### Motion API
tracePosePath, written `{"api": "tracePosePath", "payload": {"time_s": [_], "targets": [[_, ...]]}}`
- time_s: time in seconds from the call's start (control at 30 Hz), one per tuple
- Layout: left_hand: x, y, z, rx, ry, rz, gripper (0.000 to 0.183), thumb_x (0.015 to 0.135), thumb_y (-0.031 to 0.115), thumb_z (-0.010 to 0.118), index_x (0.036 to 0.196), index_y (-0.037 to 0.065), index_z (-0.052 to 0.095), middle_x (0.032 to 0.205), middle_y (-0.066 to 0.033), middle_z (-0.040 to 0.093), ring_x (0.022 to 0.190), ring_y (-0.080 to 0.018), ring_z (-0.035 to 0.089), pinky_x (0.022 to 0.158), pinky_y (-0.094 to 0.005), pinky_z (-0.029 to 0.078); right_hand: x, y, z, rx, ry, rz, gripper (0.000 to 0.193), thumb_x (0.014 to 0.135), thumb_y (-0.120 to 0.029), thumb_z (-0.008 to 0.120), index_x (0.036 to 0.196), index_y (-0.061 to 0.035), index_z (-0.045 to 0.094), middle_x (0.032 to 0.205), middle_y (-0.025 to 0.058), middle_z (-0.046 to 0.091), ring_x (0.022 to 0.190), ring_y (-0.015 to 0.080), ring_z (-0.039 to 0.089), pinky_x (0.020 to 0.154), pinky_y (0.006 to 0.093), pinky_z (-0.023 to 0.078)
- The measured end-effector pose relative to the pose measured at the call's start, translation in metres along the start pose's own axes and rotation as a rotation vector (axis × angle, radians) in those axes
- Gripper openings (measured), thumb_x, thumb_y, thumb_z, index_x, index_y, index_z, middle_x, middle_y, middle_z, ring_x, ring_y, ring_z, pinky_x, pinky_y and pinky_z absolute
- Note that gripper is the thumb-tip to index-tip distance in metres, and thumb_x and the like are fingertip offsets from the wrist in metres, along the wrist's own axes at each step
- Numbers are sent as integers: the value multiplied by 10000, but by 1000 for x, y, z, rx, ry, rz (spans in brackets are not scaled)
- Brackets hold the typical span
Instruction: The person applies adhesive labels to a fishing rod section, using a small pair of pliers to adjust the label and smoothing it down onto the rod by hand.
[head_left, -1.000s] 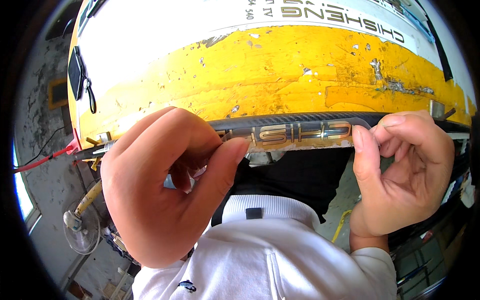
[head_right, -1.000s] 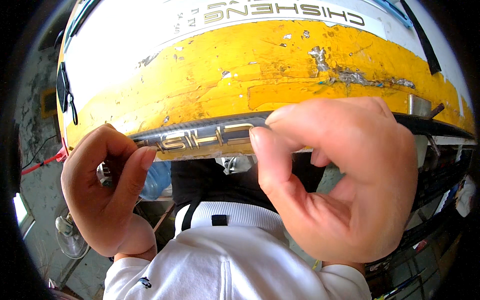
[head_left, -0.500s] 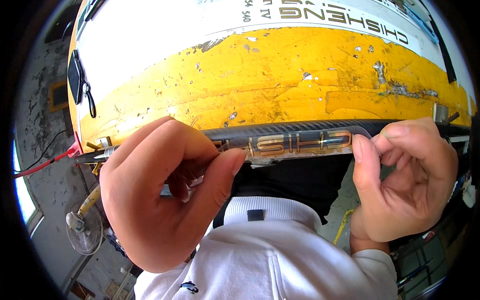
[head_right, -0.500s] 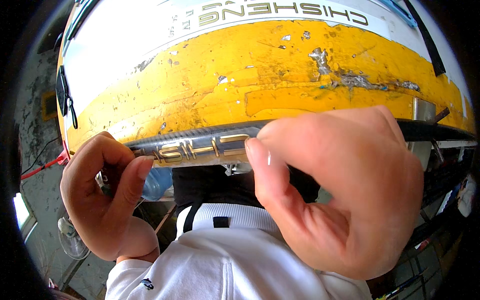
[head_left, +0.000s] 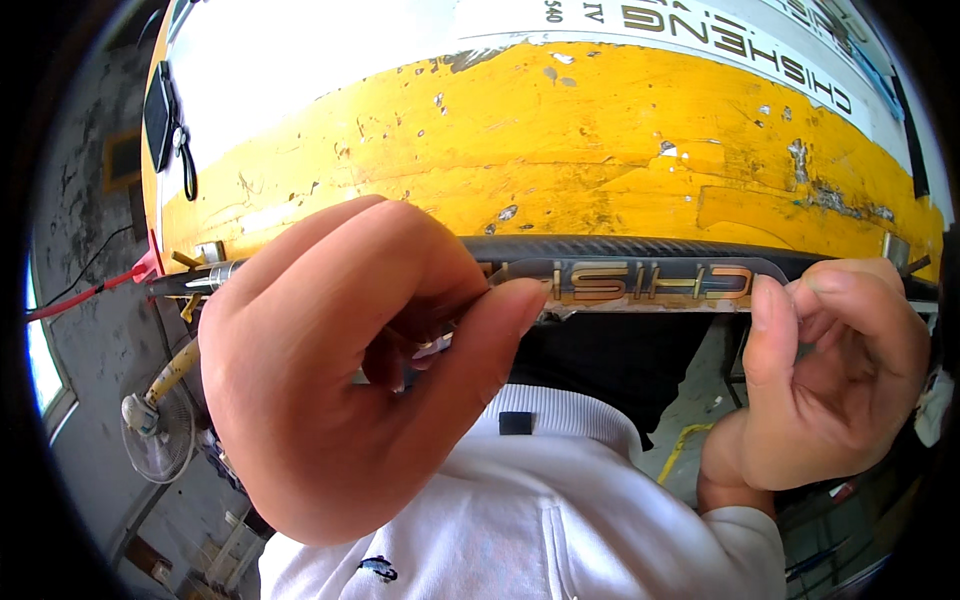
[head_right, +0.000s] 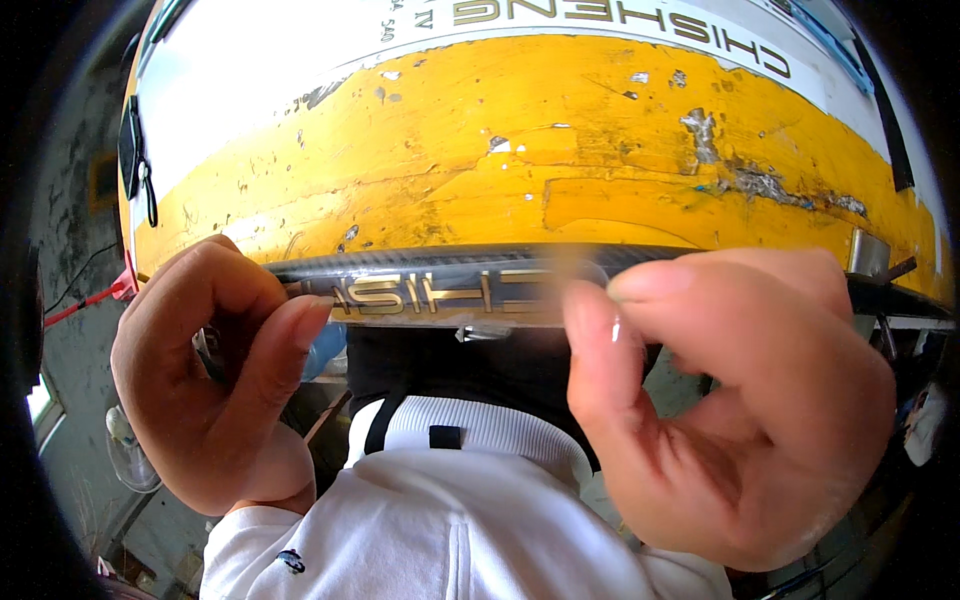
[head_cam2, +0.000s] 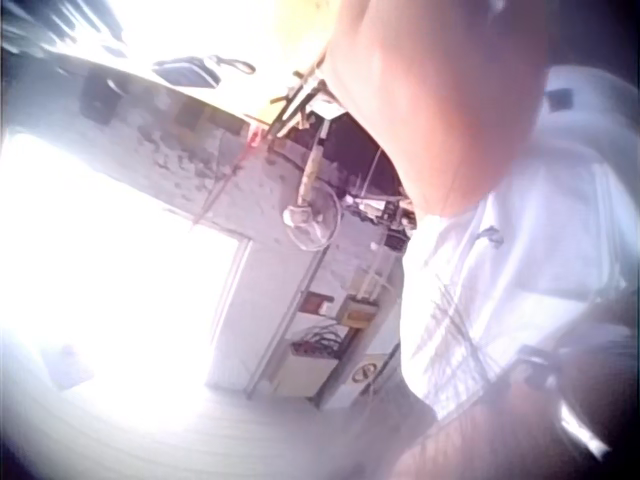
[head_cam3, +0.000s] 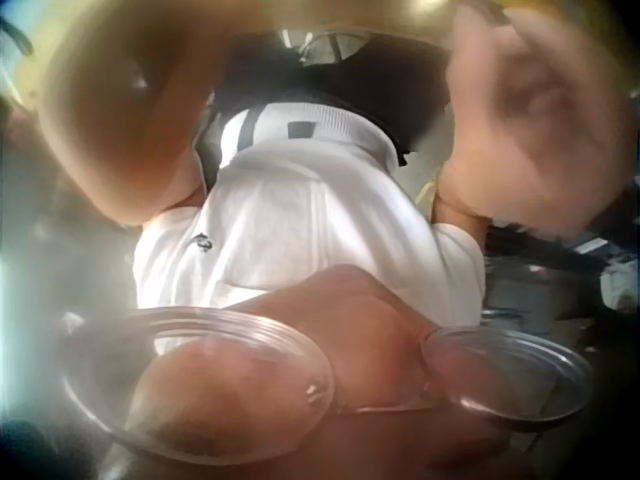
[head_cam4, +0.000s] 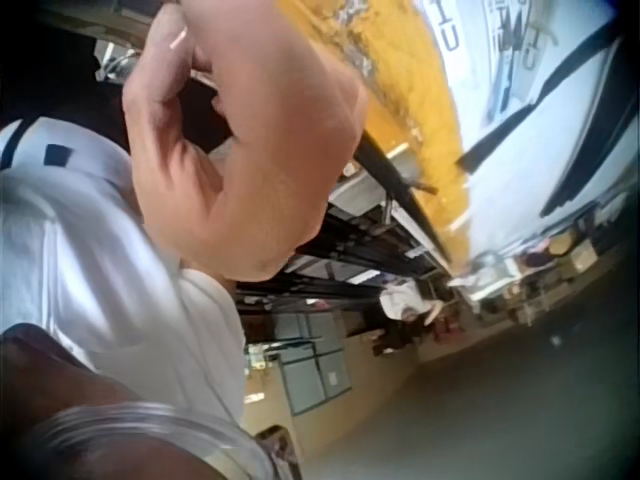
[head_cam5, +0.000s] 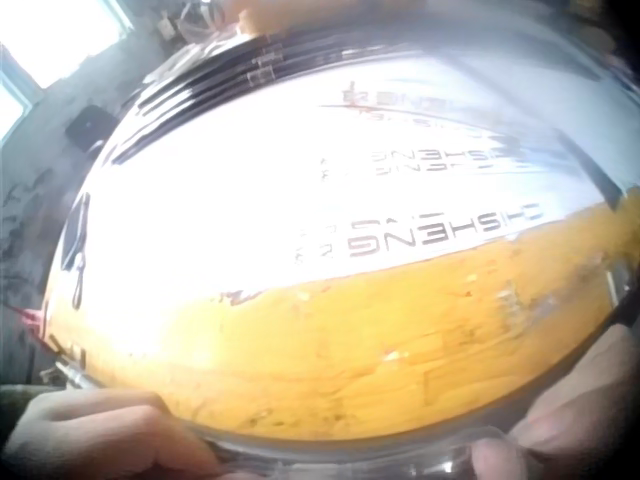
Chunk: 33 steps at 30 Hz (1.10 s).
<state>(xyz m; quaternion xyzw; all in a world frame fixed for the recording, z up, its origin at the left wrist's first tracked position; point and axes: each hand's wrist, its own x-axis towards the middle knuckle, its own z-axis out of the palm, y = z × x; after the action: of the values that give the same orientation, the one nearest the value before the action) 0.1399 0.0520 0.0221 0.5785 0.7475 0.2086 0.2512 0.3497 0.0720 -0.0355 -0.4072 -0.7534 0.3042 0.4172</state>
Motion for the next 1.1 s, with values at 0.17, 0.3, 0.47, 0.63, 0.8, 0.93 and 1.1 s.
{"api": "tracePosePath", "payload": {"time_s": [0.17,0.3,0.47,0.63,0.8,0.93,1.1], "targets": [[-4,1,6,7,78,-39,310,668,132,796,630,49,499,560,11,438,489,-66,331,473,-233,220,2,-2,-4,-26,-77,13,424,722,224,600,1083,19,518,847,100,540,717,105,494,658,191,391],[-5,2,5,70,68,-25,296,685,120,794,635,51,511,564,7,454,474,-59,342,461,-225,227,2,-4,-4,-25,-77,28,412,752,221,578,1106,21,516,873,106,550,721,103,500,677,194,401],[-1,-6,-1,90,-8,59,270,704,99,784,642,52,525,561,2,462,452,-54,340,442,-222,222,1,-6,2,-4,-19,53,398,766,218,565,1106,16,519,883,103,552,717,99,497,679,194,396],[-2,-6,-2,62,-14,58,268,700,97,789,647,55,530,555,0,462,445,-53,341,436,-220,222,0,-12,6,59,45,123,392,760,206,568,1092,1,524,875,93,549,729,106,489,703,203,390],[1,-9,-6,99,-70,102,267,704,95,790,650,54,532,554,-2,465,441,-51,347,434,-217,227,-2,-12,11,80,141,128,390,752,197,567,1076,-16,528,844,80,539,735,117,482,712,205,384],[0,-7,-5,102,-64,84,262,710,93,788,653,53,535,555,-4,468,437,-50,353,432,-213,231,-2,-11,10,105,102,146,389,753,196,567,1076,-17,529,832,79,535,740,118,481,709,209,386],[0,-7,-3,86,-46,79,264,716,93,785,652,49,533,557,-4,467,437,-50,352,433,-210,229,-2,-7,6,117,49,111,394,757,199,566,1084,-17,530,825,80,532,738,117,481,707,215,392]]}}
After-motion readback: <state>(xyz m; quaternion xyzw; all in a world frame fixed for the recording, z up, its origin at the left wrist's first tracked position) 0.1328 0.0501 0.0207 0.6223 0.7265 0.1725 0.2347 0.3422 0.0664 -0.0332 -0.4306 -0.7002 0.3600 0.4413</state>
